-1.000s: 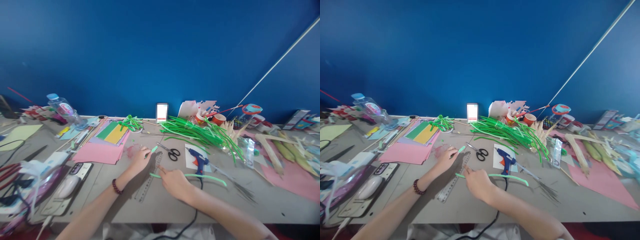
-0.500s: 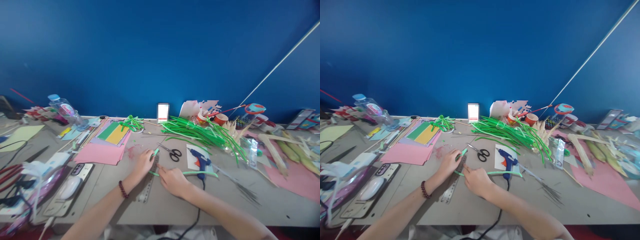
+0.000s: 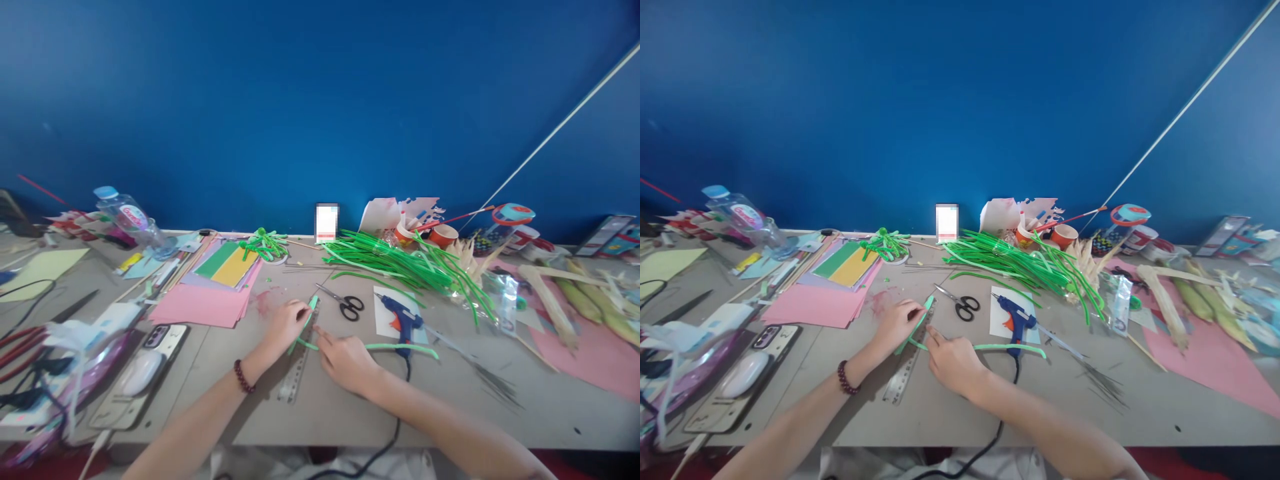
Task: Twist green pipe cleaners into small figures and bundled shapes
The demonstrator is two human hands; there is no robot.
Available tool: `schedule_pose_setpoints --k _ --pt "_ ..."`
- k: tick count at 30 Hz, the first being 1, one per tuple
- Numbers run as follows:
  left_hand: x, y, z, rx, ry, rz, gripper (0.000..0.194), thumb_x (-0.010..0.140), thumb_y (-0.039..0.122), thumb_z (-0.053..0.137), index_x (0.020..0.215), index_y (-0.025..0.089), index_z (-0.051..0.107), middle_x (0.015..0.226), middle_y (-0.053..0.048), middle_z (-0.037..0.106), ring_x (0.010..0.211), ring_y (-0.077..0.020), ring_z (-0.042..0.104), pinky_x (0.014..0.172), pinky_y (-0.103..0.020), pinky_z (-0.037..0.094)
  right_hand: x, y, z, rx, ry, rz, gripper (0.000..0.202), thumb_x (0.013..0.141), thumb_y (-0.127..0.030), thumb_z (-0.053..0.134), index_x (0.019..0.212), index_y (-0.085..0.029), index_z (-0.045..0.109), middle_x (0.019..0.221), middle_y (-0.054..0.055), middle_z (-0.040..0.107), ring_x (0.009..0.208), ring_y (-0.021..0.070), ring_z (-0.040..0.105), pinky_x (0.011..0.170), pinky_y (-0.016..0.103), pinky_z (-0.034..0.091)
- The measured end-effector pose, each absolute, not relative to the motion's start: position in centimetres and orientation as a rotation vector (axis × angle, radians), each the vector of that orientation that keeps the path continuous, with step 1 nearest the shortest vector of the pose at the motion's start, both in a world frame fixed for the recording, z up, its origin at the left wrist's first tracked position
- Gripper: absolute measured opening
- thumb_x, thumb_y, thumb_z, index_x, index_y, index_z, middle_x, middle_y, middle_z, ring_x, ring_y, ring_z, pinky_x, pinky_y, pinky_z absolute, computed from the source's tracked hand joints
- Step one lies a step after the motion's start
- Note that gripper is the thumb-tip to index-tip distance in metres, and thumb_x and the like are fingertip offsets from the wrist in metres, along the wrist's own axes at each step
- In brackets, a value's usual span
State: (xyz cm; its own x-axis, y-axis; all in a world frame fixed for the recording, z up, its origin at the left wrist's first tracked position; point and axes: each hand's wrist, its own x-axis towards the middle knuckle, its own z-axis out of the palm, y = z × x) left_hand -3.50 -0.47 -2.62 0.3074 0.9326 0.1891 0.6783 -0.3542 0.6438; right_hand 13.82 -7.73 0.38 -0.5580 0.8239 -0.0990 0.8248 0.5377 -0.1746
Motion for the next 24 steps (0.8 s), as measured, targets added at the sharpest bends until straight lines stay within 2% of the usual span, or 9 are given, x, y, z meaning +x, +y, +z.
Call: schedule_pose_setpoints --k 3,6,9,11,13,16,19,21,24 --pt "-3.4 -0.7 -2.5 2.186 1.480 0.652 0.019 0.084 0.029 0.051 0.079 0.019 0.067 0.080 -0.005 0.066 0.073 -0.0181 0.060 0.066 -0.027 0.041 14.1 -7.1 0.5 1.531 2.801 -0.410 0.028 0.087 -0.021 0.038 0.103 -0.017 0.061 0.135 0.012 0.051 0.080 0.0190 0.068 0.068 0.029 0.050" --pt "-3.1 -1.0 -2.5 2.283 1.551 0.550 0.020 0.085 0.025 0.048 0.081 0.019 0.066 0.082 -0.006 0.064 0.073 -0.0174 0.059 0.064 -0.027 0.040 15.1 -5.4 1.5 1.691 2.840 -0.542 0.018 0.080 -0.021 0.047 0.085 -0.019 0.064 0.130 0.008 0.057 0.088 0.0192 0.066 0.074 0.028 0.047" --pt "-2.9 -1.3 -2.8 2.369 1.573 0.502 0.021 0.087 0.025 0.047 0.080 0.018 0.066 0.082 -0.006 0.061 0.071 -0.0167 0.058 0.062 -0.026 0.040 16.6 -3.2 3.2 1.872 2.763 -0.615 0.018 0.078 -0.020 0.048 0.069 -0.018 0.063 0.100 0.007 0.070 0.085 0.0181 0.064 0.069 0.025 0.042" --pt "-2.9 -1.3 -3.0 2.416 1.551 0.530 0.019 0.086 0.029 0.050 0.082 0.019 0.065 0.084 -0.006 0.060 0.072 -0.0168 0.058 0.063 -0.026 0.041 17.5 -1.9 4.3 1.866 2.595 -0.608 0.023 0.081 -0.024 0.047 0.067 -0.019 0.065 0.074 0.006 0.069 0.069 0.0180 0.063 0.059 0.025 0.037" --pt "-3.0 -1.4 -3.1 2.452 1.516 0.573 0.016 0.083 0.031 0.056 0.085 0.019 0.065 0.087 -0.006 0.059 0.077 -0.0178 0.058 0.066 -0.026 0.042 18.0 -1.0 5.0 1.773 2.510 -0.596 0.035 0.086 -0.035 0.043 0.066 -0.019 0.066 0.068 0.007 0.067 0.063 0.0188 0.061 0.055 0.026 0.034" --pt "-3.1 -1.6 -3.0 2.477 1.478 0.557 0.012 0.083 0.027 0.056 0.085 0.017 0.064 0.087 -0.007 0.058 0.081 -0.0187 0.058 0.070 -0.027 0.043 17.8 -0.6 5.4 1.646 2.519 -0.517 0.028 0.085 -0.035 0.045 0.093 -0.022 0.068 0.084 0.009 0.071 0.074 0.0223 0.064 0.057 0.026 0.034" --pt "-3.0 -1.8 -2.8 2.474 1.480 0.532 0.013 0.084 0.021 0.051 0.084 0.017 0.063 0.083 -0.007 0.057 0.077 -0.0184 0.057 0.067 -0.028 0.042 16.9 -0.7 5.6 1.534 2.531 -0.466 0.057 0.077 -0.023 0.049 0.134 -0.024 0.044 0.099 0.011 0.070 0.083 0.0258 0.065 0.059 0.027 0.036" --pt "-3.0 -1.9 -2.7 2.469 1.471 0.559 0.015 0.084 0.018 0.049 0.084 0.017 0.063 0.082 -0.007 0.056 0.076 -0.0187 0.056 0.066 -0.028 0.042 16.3 -0.9 5.6 1.474 2.509 -0.468 0.071 0.075 -0.022 0.051 0.143 -0.024 0.030 0.101 0.013 0.069 0.085 0.0279 0.065 0.060 0.029 0.039" --pt "-2.9 -2.0 -2.7 2.461 1.453 0.591 0.015 0.083 0.015 0.049 0.084 0.018 0.064 0.081 -0.007 0.056 0.074 -0.0189 0.055 0.064 -0.029 0.041 15.5 -0.8 5.3 1.465 2.476 -0.469 0.073 0.075 -0.025 0.050 0.144 -0.025 0.027 0.104 0.015 0.068 0.088 0.0305 0.065 0.065 0.032 0.042"
